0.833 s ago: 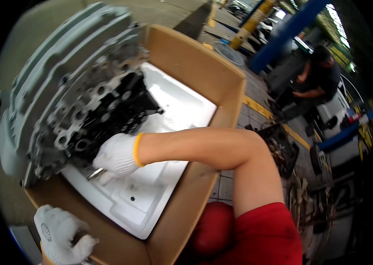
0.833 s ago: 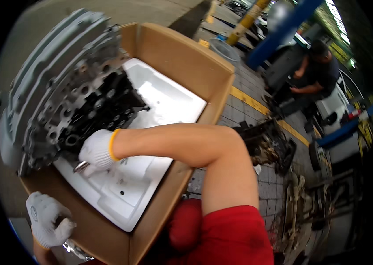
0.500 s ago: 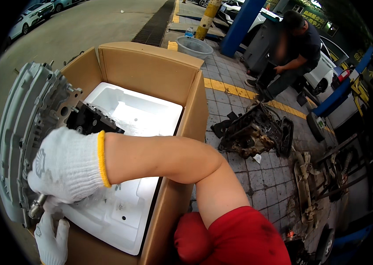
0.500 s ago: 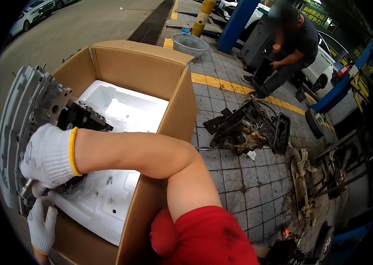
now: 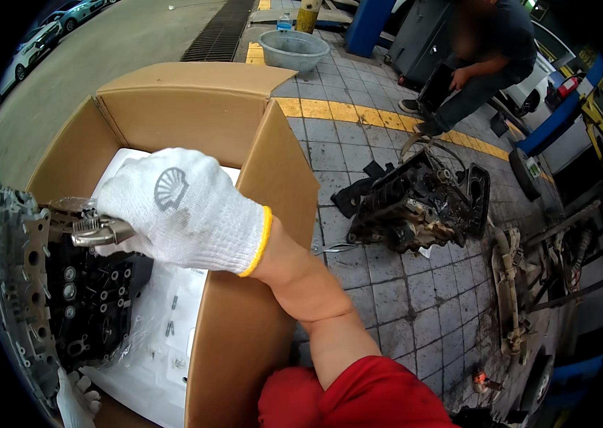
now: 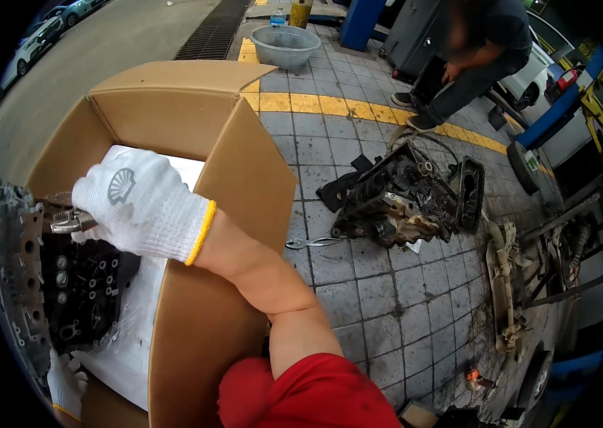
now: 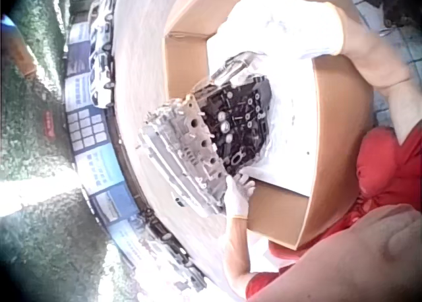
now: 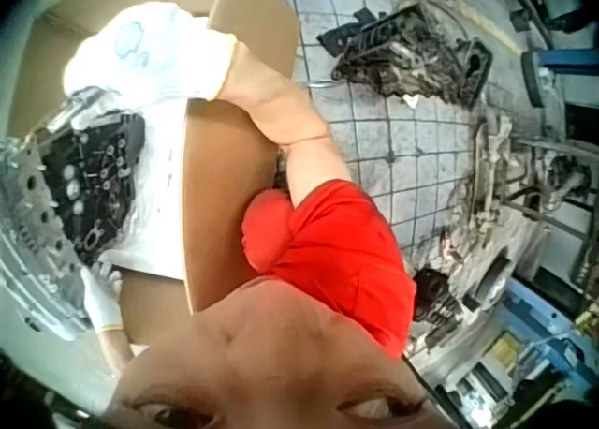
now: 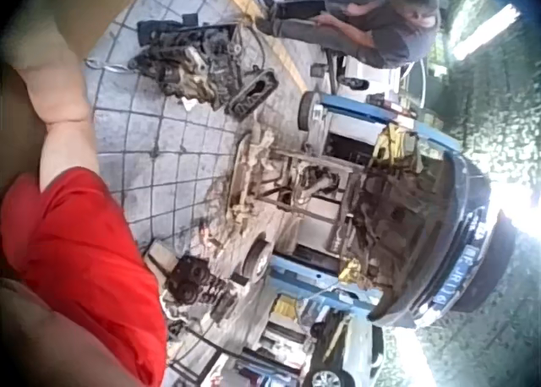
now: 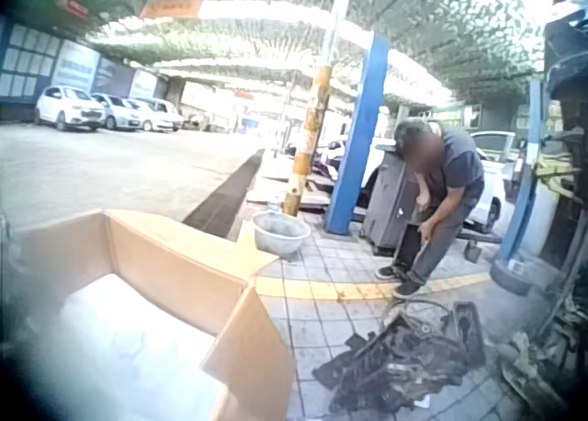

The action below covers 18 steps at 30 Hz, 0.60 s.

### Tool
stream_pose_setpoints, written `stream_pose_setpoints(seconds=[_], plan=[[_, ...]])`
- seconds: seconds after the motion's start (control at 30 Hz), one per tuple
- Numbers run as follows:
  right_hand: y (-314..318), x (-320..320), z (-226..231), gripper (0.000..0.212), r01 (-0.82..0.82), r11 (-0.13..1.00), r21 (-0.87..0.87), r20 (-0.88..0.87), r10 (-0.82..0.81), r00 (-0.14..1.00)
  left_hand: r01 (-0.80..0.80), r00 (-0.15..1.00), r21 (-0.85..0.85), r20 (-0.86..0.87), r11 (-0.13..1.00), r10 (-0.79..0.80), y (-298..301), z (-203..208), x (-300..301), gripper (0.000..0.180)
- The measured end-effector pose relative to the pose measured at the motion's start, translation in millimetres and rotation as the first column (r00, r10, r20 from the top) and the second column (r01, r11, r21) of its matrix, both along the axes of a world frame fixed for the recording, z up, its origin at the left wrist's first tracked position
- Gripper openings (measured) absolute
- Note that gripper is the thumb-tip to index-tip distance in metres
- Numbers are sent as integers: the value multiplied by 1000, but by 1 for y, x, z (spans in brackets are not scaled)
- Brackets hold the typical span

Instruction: The person assembles a car engine block by hand, using pliers to remove a clip and then installing a gasket. The person places the gasket onto the engine block and secures it in place.

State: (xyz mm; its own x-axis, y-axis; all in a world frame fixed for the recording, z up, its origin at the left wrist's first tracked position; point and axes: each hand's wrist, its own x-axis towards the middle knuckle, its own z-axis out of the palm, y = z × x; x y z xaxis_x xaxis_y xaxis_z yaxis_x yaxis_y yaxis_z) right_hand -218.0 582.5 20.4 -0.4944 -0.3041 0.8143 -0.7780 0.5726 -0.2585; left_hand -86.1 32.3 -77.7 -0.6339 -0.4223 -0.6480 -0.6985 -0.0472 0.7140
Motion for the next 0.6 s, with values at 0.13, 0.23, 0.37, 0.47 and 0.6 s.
stream_pose_setpoints(seconds=[0.13,0.23,0.37,0.47,0.6], plan=[[14,-8,-32,35,-19,996,89,95,10,995,-51,994,3,-101,999,51,-14,-20,-6,58],[14,-7,-33,45,-125,990,60,99,119,988,-228,971,-54,-87,972,222,7,-23,-5,56],[25,-10,-39,44,-169,977,126,171,146,974,-103,983,191,-129,976,129,64,16,-13,43],[41,-14,-34,43,-157,965,210,166,123,978,-64,970,397,-191,916,151,37,2,-9,54],[71,-45,-34,35,-200,958,205,212,156,965,-38,966,583,-186,811,179,45,14,-5,53]])
